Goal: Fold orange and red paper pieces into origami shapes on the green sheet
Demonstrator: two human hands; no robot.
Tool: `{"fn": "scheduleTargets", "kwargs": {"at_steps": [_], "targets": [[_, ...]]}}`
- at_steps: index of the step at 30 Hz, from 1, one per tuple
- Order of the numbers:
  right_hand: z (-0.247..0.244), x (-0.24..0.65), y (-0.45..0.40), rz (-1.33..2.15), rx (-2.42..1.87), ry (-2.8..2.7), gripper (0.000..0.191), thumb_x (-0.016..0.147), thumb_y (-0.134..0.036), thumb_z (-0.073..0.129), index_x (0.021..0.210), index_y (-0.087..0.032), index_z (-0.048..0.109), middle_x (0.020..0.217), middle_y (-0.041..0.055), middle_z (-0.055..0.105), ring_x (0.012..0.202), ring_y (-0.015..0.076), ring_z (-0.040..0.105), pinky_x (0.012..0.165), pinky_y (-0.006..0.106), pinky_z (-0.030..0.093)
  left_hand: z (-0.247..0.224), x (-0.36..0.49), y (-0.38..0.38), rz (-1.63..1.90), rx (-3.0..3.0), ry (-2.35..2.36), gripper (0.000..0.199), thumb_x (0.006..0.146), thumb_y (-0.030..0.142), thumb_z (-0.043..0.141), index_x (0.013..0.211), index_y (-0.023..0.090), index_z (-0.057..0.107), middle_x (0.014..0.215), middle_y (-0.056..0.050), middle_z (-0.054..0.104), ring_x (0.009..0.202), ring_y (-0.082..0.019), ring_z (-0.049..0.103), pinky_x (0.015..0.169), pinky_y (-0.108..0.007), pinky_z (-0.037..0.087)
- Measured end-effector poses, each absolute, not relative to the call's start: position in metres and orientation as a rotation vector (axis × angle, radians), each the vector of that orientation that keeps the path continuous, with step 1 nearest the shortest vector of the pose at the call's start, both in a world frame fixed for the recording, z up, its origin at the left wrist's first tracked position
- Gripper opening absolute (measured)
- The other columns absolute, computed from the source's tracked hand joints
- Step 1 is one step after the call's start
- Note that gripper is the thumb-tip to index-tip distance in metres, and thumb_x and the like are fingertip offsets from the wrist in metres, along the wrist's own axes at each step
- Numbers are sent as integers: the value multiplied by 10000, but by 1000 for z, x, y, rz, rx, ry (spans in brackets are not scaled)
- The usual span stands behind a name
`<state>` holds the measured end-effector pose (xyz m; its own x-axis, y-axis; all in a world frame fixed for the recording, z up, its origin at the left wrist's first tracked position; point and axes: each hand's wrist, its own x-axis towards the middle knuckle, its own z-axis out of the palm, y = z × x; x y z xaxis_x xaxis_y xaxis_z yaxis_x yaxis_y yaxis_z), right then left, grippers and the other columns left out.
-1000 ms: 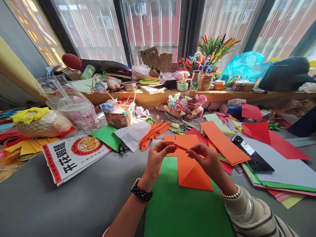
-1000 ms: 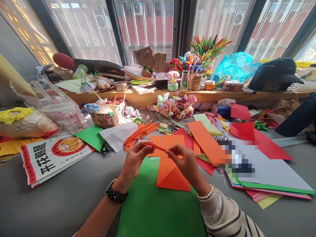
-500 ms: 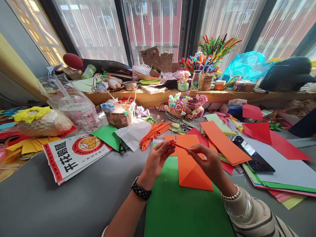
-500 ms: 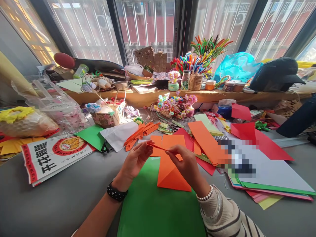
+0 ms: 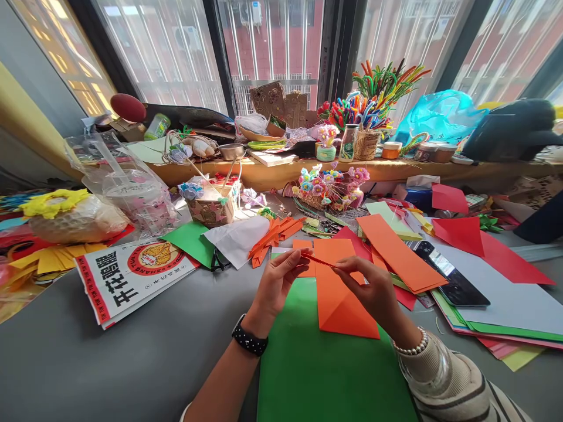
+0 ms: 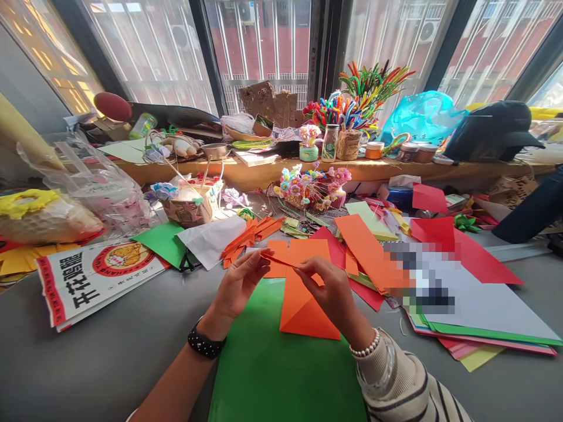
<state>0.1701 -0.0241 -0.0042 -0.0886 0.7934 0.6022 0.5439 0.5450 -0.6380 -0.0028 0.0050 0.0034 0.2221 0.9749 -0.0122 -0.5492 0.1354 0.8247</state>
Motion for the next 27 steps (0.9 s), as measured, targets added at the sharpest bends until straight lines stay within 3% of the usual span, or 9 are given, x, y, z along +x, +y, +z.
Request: {"fn": "scheduleTargets", "kwargs": {"at_steps": [8,27], "targets": [[-5,172,-23,200,-1047,-1760,56,770,-169,511,742,-207,540,789,48,621,787,171,588,697,304,487,2,-2,8,1274,715,670,146,662,240,630,755,139,680,735,-27,676,683,-100,608,680,-186,486],[-6,171,-21,90,-1049,-1765,62,752,-141,533,758,-201,551,798,42,618,776,159,590,680,281,484,-3,-3,9,1259,779,669,122,667,167,616,775,158,672,791,2,661,745,-92,578,693,-182,478]]}}
